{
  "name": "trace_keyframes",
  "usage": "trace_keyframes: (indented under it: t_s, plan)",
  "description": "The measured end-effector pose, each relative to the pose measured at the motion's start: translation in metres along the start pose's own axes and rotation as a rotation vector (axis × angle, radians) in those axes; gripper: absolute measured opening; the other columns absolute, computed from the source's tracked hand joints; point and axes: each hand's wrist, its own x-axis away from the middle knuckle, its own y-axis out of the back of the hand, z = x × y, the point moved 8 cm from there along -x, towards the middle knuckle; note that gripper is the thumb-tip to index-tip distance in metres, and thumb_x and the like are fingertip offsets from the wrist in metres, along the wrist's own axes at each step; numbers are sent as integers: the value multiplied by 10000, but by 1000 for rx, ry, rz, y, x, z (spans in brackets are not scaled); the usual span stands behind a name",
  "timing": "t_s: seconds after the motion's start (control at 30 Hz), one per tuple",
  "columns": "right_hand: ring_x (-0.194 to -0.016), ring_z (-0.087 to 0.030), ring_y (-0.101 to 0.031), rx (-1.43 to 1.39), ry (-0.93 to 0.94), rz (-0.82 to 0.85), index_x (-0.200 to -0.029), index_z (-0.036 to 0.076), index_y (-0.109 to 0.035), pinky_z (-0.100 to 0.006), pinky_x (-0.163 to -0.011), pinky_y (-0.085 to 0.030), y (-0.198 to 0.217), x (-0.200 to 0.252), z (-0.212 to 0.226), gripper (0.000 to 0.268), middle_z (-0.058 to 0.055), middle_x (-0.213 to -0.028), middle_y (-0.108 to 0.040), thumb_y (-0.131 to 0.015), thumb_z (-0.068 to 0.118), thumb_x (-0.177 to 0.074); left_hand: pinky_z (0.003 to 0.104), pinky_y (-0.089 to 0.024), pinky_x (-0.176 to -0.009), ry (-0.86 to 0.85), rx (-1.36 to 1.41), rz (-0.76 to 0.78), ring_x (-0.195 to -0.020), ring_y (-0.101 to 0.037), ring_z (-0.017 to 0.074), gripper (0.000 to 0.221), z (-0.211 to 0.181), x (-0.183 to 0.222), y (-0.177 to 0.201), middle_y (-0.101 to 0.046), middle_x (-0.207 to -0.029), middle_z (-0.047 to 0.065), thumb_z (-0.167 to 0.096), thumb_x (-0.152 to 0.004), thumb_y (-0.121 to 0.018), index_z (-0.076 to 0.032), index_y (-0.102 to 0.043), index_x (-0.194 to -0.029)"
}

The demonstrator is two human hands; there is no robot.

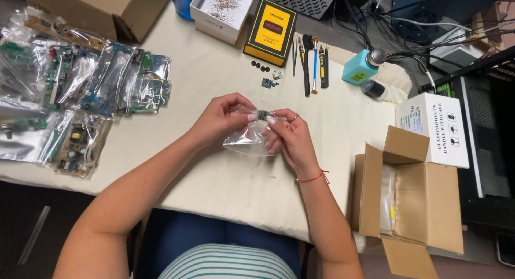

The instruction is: Picking up small electronic circuit boards and placing them into individual plastic zip-lock bags.

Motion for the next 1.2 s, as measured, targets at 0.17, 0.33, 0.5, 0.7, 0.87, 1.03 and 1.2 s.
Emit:
trace_keyframes:
  t_s: [0.17, 0.33, 0.5, 0.7, 0.87, 1.03, 1.2]
  plan:
    - [-488, -229, -699, -62, 85, -59, -1110, -36, -632, -301, -402, -615, 5, 1, 6, 166, -223, -734, -695, -632, 19, -954, 296, -654, -638, 22, 70, -13, -689, -750, 177, 395, 4, -3, 3, -724, -913, 160, -33, -876, -755, 23, -645, -1251]
    - [-498, -230, -697, -102, 99, -76, -1068, -37, -677, -324, -398, -622, 5, 1, 9, 142, -200, -741, -681, -605, -3, -951, 306, -643, -623, 49, 27, -7, -653, -743, 193, 277, -15, 7, -7, -733, -867, 191, -46, -905, -701, 37, -697, -1169]
    - [-557, -239, -716, -95, 103, -37, -1079, -69, -705, -340, -453, -649, 16, -7, -4, 181, -218, -775, -683, -588, -12, -954, 288, -631, -598, 62, 14, -13, -627, -747, 190, 243, -8, 6, -4, -747, -837, 193, -47, -951, -631, 17, -706, -1173]
    - [-647, -209, -722, -83, 63, -36, -1101, -86, -698, -318, -520, -660, -11, 9, 22, 271, -193, -839, -697, -592, 93, -928, 353, -638, -715, 82, -5, -62, -747, -723, 198, 373, -16, 5, -2, -760, -900, 220, -141, -952, -475, -1, -765, -1141]
    - [-654, -215, -732, 60, 121, -113, -1065, -71, -715, -335, -540, -669, 7, 2, 10, 215, -191, -836, -711, -751, 67, -904, 375, -668, -713, 19, 13, -26, -787, -768, 263, 463, -14, 5, -5, -742, -987, 230, -326, -971, -660, 40, -687, -1253]
    - [-783, -158, -725, 179, 180, -159, -1238, -39, -651, -295, -635, -669, -5, 9, 26, 363, -129, -908, -707, -751, -2, -890, 322, -688, -698, 46, 37, -96, -744, -775, 210, 527, 2, 0, 2, -763, -955, 187, -27, -833, -818, 50, -615, -1312]
    - [-753, -106, -716, 321, 179, -251, -1178, 35, -710, -258, -719, -662, 12, 3, 9, 316, -111, -888, -764, -807, 41, -877, 310, -695, -682, 117, 89, -119, -744, -780, 218, 531, 6, 2, 5, -771, -930, 180, -13, -827, -815, 67, -601, -1306]
